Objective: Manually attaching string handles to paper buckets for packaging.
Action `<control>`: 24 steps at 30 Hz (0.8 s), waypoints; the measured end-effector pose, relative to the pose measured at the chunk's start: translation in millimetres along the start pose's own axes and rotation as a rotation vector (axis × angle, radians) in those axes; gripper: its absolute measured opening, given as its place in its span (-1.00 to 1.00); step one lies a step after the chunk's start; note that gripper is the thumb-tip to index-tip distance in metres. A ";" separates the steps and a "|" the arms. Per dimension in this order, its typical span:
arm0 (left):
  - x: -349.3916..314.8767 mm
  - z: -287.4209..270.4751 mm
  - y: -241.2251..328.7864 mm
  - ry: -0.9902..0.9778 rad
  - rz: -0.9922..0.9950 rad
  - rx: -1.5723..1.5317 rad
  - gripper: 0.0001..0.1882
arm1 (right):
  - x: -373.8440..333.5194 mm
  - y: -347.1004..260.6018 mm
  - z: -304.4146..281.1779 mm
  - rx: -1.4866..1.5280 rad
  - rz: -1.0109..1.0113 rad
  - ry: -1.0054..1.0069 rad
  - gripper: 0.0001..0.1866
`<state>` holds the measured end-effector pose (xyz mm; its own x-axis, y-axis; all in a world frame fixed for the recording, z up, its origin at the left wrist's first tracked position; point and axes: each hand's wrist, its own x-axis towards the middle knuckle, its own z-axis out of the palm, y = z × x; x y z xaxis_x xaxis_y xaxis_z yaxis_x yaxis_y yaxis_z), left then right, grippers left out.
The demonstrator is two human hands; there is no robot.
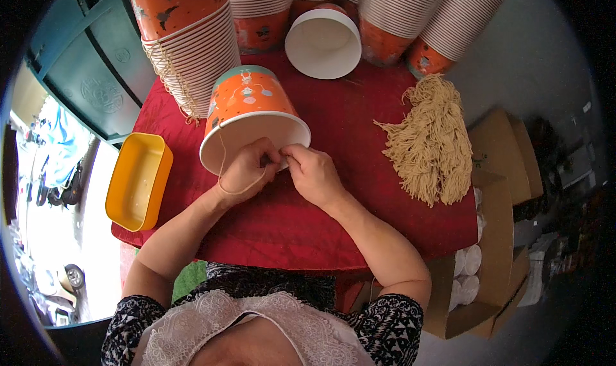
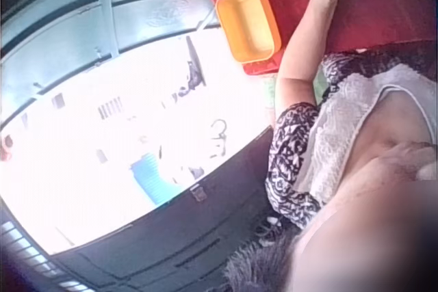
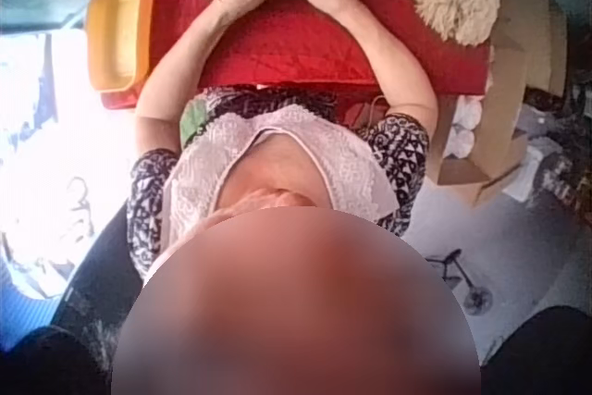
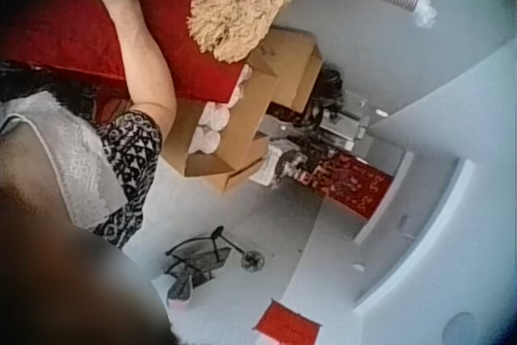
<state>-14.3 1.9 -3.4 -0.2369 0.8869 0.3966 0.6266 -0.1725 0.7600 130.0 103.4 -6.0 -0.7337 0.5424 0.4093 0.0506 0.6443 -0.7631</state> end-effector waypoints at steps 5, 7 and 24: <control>-0.8 11.7 1.0 0.099 0.124 0.078 -0.89 | 0.9 -1.5 -1.7 -0.051 0.026 -0.008 -0.81; -0.1 12.5 2.9 0.102 0.167 0.145 -0.87 | 0.7 0.5 -2.6 -0.081 0.033 -0.025 -0.78; -5.4 13.5 -2.2 0.058 0.243 0.526 -0.87 | 0.7 6.9 -3.6 -0.048 0.013 -0.064 -0.70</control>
<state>-4.4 3.3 -14.2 -0.0714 0.8211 0.5663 0.9490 -0.1189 0.2920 132.3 110.1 -9.1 -0.7745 0.5165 0.3652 0.0923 0.6634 -0.7426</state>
